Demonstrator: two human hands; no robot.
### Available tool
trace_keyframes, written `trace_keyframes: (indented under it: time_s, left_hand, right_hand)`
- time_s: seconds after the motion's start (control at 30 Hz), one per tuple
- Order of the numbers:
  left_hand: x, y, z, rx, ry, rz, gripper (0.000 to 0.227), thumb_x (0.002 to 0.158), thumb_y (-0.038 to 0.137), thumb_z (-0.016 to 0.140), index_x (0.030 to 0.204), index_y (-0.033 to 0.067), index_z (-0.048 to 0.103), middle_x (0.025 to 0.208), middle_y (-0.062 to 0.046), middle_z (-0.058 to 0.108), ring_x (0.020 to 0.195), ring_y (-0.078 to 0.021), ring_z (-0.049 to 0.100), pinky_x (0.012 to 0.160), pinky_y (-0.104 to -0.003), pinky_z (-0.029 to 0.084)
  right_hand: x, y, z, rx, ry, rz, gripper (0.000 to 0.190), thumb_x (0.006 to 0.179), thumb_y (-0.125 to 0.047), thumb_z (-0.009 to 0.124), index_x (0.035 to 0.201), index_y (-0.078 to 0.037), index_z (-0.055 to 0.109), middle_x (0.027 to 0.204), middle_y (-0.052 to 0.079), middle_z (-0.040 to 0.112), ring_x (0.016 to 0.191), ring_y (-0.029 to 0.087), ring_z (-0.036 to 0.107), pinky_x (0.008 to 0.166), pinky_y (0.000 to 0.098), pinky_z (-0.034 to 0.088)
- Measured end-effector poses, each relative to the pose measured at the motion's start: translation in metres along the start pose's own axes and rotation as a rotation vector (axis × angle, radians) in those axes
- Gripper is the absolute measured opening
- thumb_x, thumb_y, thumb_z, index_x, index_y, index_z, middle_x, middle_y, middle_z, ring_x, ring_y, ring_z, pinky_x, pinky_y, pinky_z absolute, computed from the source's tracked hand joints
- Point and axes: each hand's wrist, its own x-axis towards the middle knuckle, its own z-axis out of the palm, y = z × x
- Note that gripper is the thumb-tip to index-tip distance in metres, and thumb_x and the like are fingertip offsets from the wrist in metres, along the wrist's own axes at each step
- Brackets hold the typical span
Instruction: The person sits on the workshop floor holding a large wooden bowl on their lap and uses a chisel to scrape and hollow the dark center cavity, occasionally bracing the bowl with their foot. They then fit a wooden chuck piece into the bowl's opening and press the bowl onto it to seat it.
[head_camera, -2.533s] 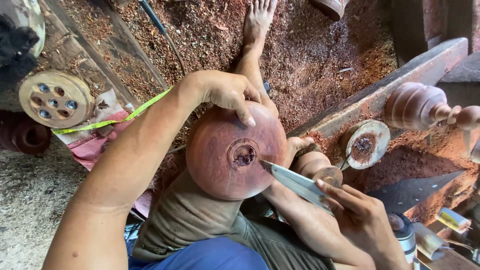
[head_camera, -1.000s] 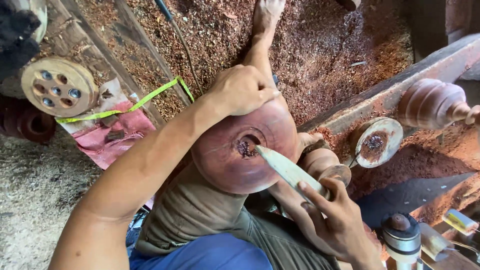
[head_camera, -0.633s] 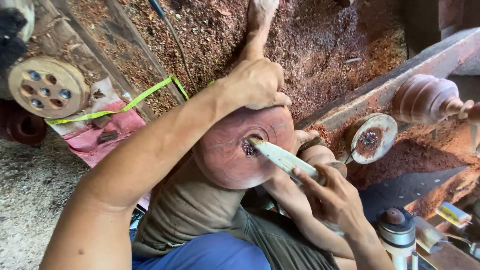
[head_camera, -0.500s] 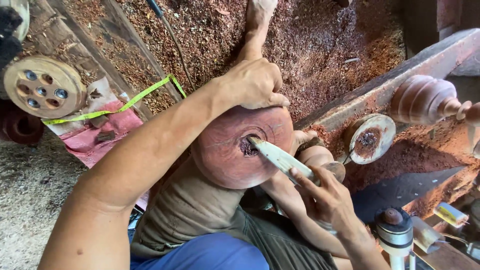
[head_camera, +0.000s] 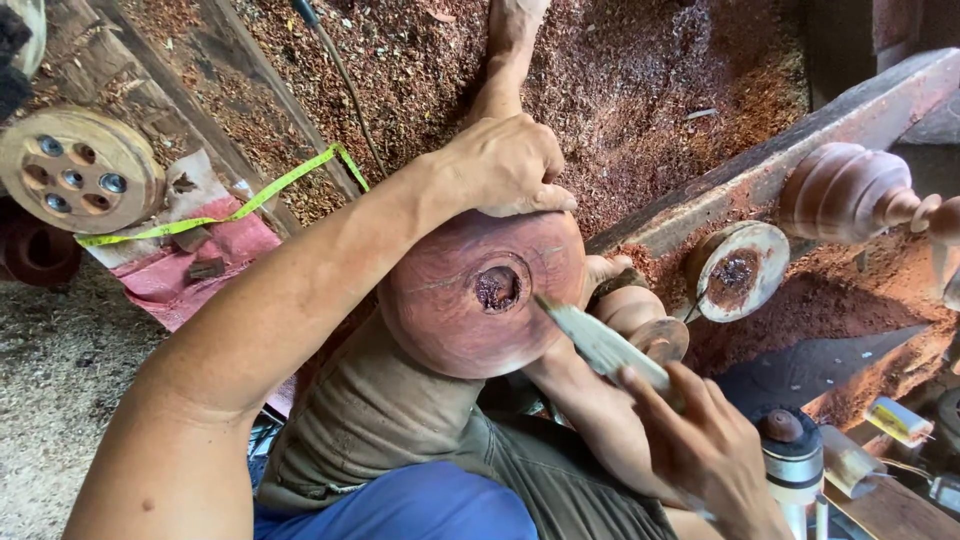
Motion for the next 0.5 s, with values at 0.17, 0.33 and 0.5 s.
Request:
trace_keyframes:
  time_s: [0.17, 0.33, 0.5]
  left_hand:
    - [0.005, 0.000, 0.004, 0.013, 0.038, 0.045, 0.053, 0.091, 0.045, 0.076, 0.058, 0.0051, 0.062, 0.051, -0.007, 0.055, 0.049, -0.0202, 0.054, 0.054, -0.043, 0.047]
    - [0.004, -0.001, 0.003, 0.027, 0.018, 0.009, 0.059, 0.096, 0.046, 0.072, 0.060, 0.0011, 0.061, 0.055, -0.011, 0.058, 0.052, -0.0244, 0.057, 0.057, -0.045, 0.049]
    - [0.004, -0.002, 0.003, -0.019, 0.052, 0.067, 0.051, 0.090, 0.044, 0.076, 0.060, 0.0040, 0.064, 0.056, -0.010, 0.061, 0.053, -0.0243, 0.061, 0.058, -0.045, 0.050]
  right_hand:
    - [-0.013, 0.001, -0.001, 0.054, 0.055, 0.040, 0.055, 0.076, -0.013, 0.081, 0.128, -0.020, 0.066, 0.116, 0.017, 0.065, 0.082, 0.028, 0.066, 0.068, 0.0371, 0.055]
    - [0.001, 0.002, 0.011, 0.033, 0.056, 0.024, 0.056, 0.076, -0.010, 0.078, 0.130, -0.020, 0.067, 0.116, 0.017, 0.065, 0.085, 0.029, 0.067, 0.070, 0.0375, 0.056]
    - [0.024, -0.006, 0.019, 0.086, 0.047, -0.050, 0.057, 0.077, -0.011, 0.078, 0.133, -0.019, 0.066, 0.115, 0.017, 0.064, 0.079, 0.028, 0.064, 0.068, 0.0380, 0.055]
